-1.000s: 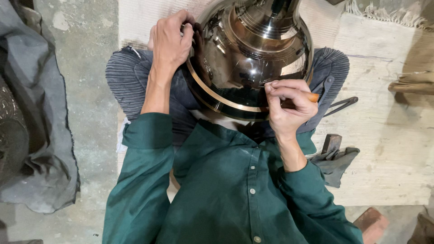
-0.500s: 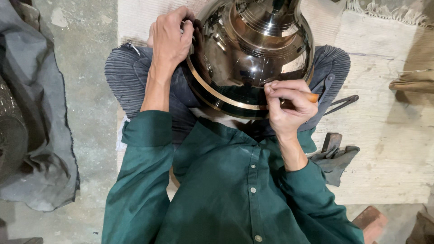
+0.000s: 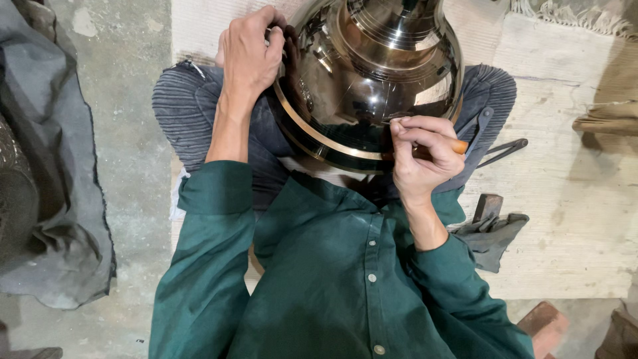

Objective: The person sits cross-legged on the floor and uses a small chisel and a hammer to engrave a design onto the surface of a large, polished metal vessel. They repeatedly tap the chisel to create fine lines and patterns on the curved body of the object.

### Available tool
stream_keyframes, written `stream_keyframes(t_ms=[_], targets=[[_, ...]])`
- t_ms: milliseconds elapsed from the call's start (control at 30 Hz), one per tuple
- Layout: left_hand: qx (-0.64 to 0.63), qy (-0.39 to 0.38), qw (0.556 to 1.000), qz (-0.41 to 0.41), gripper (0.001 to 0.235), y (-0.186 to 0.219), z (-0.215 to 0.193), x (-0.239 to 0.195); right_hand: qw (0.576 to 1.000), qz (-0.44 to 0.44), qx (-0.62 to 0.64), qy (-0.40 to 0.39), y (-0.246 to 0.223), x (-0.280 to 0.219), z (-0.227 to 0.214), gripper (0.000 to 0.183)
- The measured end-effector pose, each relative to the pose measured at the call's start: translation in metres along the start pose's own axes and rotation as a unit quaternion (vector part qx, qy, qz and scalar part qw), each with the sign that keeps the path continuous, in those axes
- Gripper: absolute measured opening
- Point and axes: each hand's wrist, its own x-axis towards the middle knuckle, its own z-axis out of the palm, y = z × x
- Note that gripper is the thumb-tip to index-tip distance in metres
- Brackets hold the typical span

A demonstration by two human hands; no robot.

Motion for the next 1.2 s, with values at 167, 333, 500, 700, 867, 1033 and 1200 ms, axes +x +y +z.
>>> stream_keyframes(t_ms=[167,333,500,700,867,1033,1200], targets=[[-0.001,0.004,1.000,0.015,0.018,-0.0007,0.0000,0.0002,1.000,-0.015,-0.002,-0.010,0.0007,-0.0003,-0.0011,0.017],[0.008,-0.001,1.000,0.000,0.019,0.0007,-0.0008,0.0003,0.999,-0.023,0.030,-0.029,0.0006,-0.0003,-0.0029,0.017],[0.003,0.000,1.000,0.003,0.019,0.0013,-0.0009,0.0003,1.000,-0.013,0.012,0.000,0.0009,-0.0037,0.0007,0.017],[0.009,0.004,1.000,0.016,0.017,0.0005,-0.0001,0.0008,0.999,-0.027,0.033,-0.019,0.0010,-0.0056,-0.0021,0.018],[0.018,-0.001,1.000,0.008,0.017,0.0015,-0.0015,-0.0001,0.999,-0.019,0.036,-0.014,0.0018,-0.0075,-0.0015,0.017],[-0.004,0.008,1.000,0.017,0.017,0.0017,-0.0014,-0.0008,0.999,-0.029,0.017,-0.013,0.0025,-0.0090,-0.0019,0.018],[0.000,0.002,1.000,0.009,0.018,0.0020,-0.0012,0.0011,0.998,-0.045,0.035,-0.024,0.0026,-0.0095,-0.0036,0.019]])
